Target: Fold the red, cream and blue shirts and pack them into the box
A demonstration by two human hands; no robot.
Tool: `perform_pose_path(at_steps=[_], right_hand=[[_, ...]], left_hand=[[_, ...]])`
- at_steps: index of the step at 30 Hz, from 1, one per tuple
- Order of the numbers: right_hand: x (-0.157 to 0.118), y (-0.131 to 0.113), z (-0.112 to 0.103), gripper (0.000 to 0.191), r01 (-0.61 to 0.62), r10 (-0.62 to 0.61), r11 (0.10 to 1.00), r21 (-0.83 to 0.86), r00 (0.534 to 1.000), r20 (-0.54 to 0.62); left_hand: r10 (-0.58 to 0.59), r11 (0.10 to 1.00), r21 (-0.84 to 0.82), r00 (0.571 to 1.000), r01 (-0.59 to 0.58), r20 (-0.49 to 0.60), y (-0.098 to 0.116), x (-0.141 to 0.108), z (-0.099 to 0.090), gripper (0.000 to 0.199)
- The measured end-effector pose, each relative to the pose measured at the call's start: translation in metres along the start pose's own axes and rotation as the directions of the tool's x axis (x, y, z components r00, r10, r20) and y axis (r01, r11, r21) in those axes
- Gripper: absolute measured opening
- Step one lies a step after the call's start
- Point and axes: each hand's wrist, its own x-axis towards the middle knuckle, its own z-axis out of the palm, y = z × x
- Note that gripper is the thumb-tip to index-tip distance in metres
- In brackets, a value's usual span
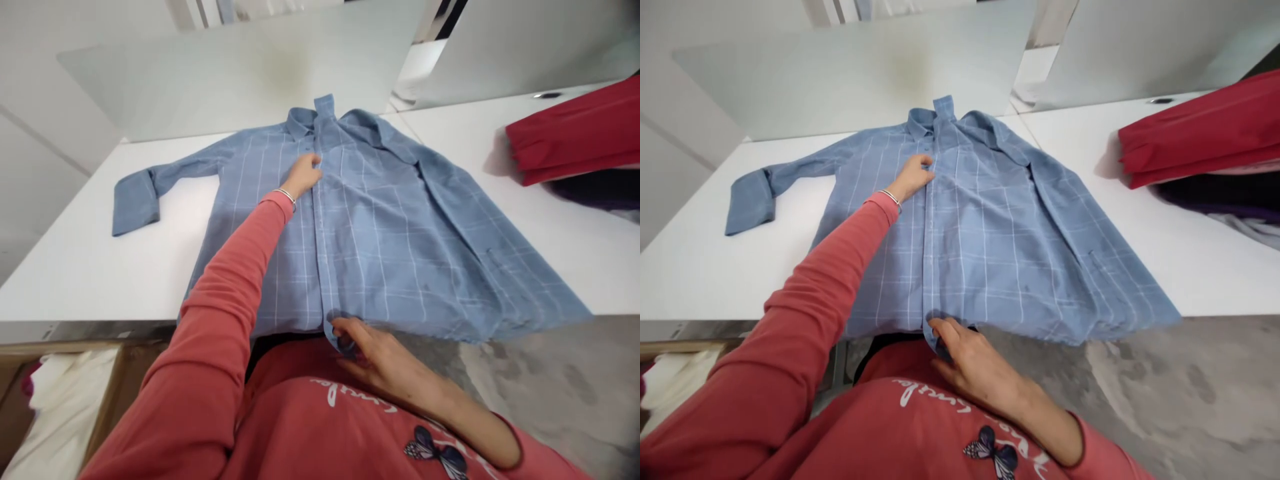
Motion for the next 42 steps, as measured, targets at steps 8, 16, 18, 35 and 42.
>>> perform_pose_path(at_steps=[8, 16, 18, 35, 42], right_hand=[[-0.018, 0.016, 0.021, 0.023, -0.007, 0.002, 0.993, 0.121, 0.999, 0.041], [-0.014, 0.038, 0.049, 0.032, -0.387, 0.417, 0.662, 0.642, 0.902, 0.113], [-0.011, 0.035, 0.057, 0.036, -0.376, 0.522, 0.318, 0.87, 0.836, 0.171], [-0.023, -0.01, 0.061, 0.025, -0.127, 0.451, -0.176, 0.976, 0.871, 0.195], [-0.016, 0.009, 0.069, 0.036, -0.312, 0.5, 0.128, 0.942, 0.84, 0.21]], left_hand=[[0.035, 0.995, -0.093, 0.998, -0.031, 0.046, -0.009, -0.038, -0.013, 0.019], [0.093, 0.993, -0.077, 0.995, -0.09, 0.031, -0.008, -0.054, -0.014, 0.019], [0.113, 0.992, -0.066, 0.993, -0.111, 0.029, -0.002, -0.061, -0.014, 0.021], [-0.048, 0.998, -0.041, 0.999, 0.048, -0.002, 0.002, -0.096, -0.002, 0.028], [-0.007, 0.998, 0.068, 1.0, 0.007, 0.007, 0.005, -0.094, -0.008, 0.025]])
